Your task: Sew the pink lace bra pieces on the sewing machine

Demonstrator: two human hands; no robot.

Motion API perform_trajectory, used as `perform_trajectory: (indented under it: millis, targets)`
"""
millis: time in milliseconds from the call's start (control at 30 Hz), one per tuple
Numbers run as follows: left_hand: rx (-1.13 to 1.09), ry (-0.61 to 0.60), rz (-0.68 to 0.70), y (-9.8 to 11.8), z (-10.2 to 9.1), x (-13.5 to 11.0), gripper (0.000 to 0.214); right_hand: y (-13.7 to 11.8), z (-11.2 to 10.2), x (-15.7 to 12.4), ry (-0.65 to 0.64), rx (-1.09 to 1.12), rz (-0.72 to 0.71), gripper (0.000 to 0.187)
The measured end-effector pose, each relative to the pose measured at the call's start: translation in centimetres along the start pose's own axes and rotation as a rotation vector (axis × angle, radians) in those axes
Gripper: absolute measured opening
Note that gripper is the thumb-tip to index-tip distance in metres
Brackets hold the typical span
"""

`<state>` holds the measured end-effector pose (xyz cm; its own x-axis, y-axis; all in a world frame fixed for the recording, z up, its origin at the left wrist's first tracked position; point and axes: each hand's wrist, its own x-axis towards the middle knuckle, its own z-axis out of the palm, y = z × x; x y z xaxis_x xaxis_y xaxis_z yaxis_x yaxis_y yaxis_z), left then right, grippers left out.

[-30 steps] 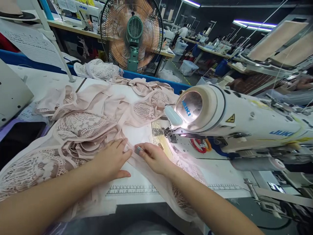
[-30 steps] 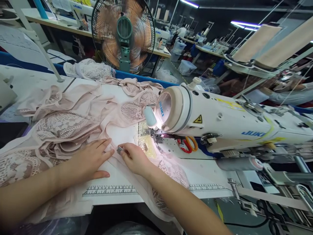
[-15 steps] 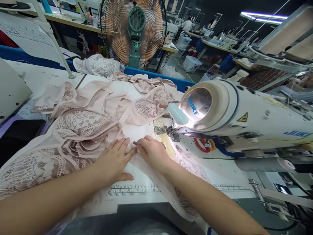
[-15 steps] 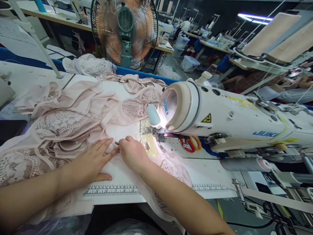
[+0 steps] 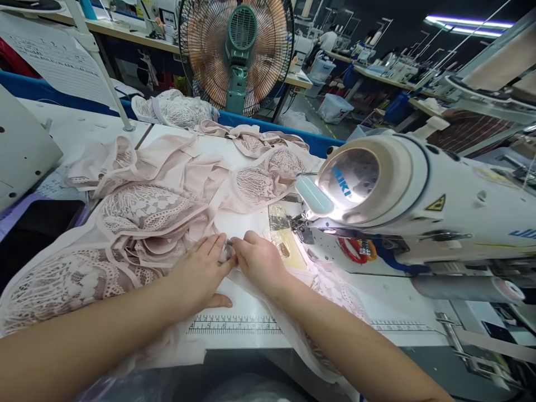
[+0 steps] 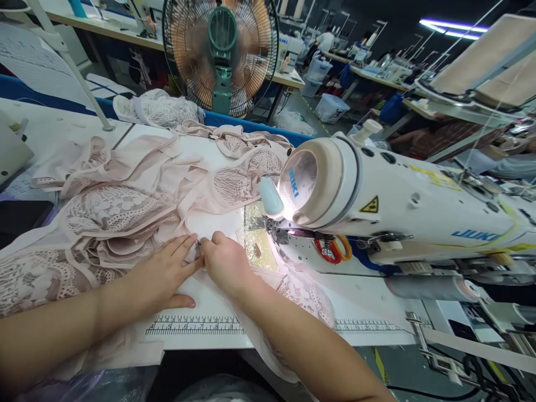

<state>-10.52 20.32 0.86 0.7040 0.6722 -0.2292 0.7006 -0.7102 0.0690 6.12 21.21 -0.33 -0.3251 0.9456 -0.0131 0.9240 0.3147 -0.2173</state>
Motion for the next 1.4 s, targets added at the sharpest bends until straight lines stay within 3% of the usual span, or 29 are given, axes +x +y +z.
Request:
perform_trajectory:
  millis: [200, 500, 933, 1200, 1400]
  targets:
    - [-0.003, -0.024, -0.012, 0.1, -0.7, 0.0, 0.083, 0.5, -0.4, -0.3, -0.043, -0.020, -0.093, 0.017]
    - [-0.048, -0.068, -0.052, 0.3, -1.4, 0.2, 0.083, 1.0, -0.8, -1.3, -0.090, -0.080, -0.080, 0.020]
    - [-0.032, -0.035, -0.055, 0.5, -1.6, 0.1, 0.084, 1.6, -2.2, -2.8, -0.179, -0.218, -0.101, 0.026]
    - [-0.038, 0.000, -0.052, 0.4, -1.3, 0.0, 0.082, 2.3, -2.1, -3.7, -0.001, -0.096, 0.004, 0.025]
    - [-0.003, -0.037, -0.067, 0.3, -1.6, 0.0, 0.083, 1.9, -1.2, -2.9, -0.011, -0.088, -0.015, 0.022]
